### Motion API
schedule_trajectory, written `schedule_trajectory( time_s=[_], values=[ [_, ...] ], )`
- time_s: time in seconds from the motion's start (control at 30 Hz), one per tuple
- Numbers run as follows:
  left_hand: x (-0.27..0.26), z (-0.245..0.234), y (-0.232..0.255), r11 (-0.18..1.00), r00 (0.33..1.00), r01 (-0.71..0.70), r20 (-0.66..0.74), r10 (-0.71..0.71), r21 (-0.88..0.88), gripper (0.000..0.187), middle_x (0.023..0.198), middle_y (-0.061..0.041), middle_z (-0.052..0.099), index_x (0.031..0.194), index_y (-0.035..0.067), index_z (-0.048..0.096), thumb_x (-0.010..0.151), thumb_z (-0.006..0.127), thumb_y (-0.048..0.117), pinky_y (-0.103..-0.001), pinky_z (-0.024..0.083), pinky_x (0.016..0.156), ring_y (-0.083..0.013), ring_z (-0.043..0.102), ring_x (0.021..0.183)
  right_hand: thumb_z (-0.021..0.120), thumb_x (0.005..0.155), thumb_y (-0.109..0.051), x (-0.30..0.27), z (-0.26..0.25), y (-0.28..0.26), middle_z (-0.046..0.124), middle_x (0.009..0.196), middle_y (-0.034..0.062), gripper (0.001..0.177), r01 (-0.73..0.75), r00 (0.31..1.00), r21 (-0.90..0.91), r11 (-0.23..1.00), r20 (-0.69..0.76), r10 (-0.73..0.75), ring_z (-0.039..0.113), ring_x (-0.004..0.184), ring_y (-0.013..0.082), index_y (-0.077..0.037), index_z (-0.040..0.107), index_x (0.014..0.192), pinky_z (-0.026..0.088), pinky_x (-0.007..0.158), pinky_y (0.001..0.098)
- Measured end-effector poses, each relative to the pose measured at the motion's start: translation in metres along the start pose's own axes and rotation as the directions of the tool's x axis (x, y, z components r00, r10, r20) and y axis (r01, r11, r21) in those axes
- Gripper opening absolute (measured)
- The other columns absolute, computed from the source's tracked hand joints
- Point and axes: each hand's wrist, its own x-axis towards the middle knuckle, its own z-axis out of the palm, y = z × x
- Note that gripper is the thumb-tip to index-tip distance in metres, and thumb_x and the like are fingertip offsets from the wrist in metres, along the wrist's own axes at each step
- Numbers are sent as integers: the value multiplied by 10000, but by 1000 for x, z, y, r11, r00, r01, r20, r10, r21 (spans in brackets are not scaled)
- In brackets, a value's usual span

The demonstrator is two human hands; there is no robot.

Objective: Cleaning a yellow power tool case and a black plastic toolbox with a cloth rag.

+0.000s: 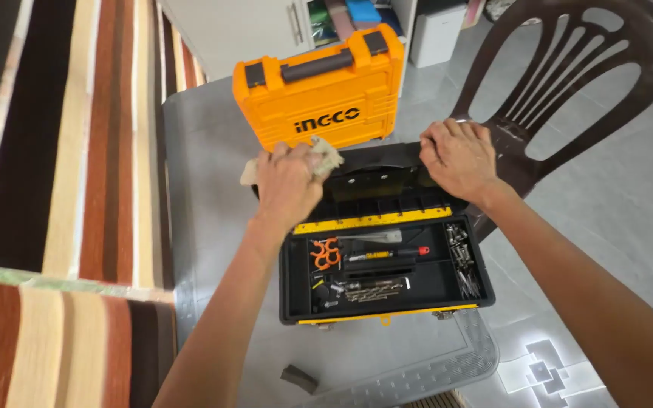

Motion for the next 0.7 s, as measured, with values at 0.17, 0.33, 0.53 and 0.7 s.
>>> schedule_trajectory(
  time_s=[0.17,0.33,0.53,0.7],
  values=[
    [8,-11,-23,980,980,163,94,-175,117,286,975,-119,751,1005,88,785,789,742,271,-436,424,914,-316,611,1061,504,1020,-301,-6,-15,0,657,1116,97,244,52,999,-37,998,0,-52,600,1139,316,-116,632,1114,357,1065,484],
    [24,-10,12,966,958,163,203,-204,198,304,1018,-142,737,966,79,779,706,762,235,-482,428,911,-343,599,1079,495,984,-375,6,-35,8,657,1188,74,314,45,977,11,999,209,-47,567,1186,304,-151,629,1158,347,1006,482],
    [27,30,73,943,993,-46,84,78,-331,488,1159,-122,695,1124,66,745,637,715,49,-469,461,988,-349,601,1076,538,938,-453,9,-33,16,620,1253,58,373,-58,913,61,996,408,28,517,1270,253,-170,616,1167,325,1057,485],
    [34,21,65,925,972,-119,148,184,-362,345,1159,-100,683,1063,147,788,753,686,38,-474,475,1002,-330,603,1132,573,899,-450,5,-39,12,663,1188,32,373,-51,938,110,993,347,9,534,1254,263,-165,643,1129,339,1054,488]
  ],
)
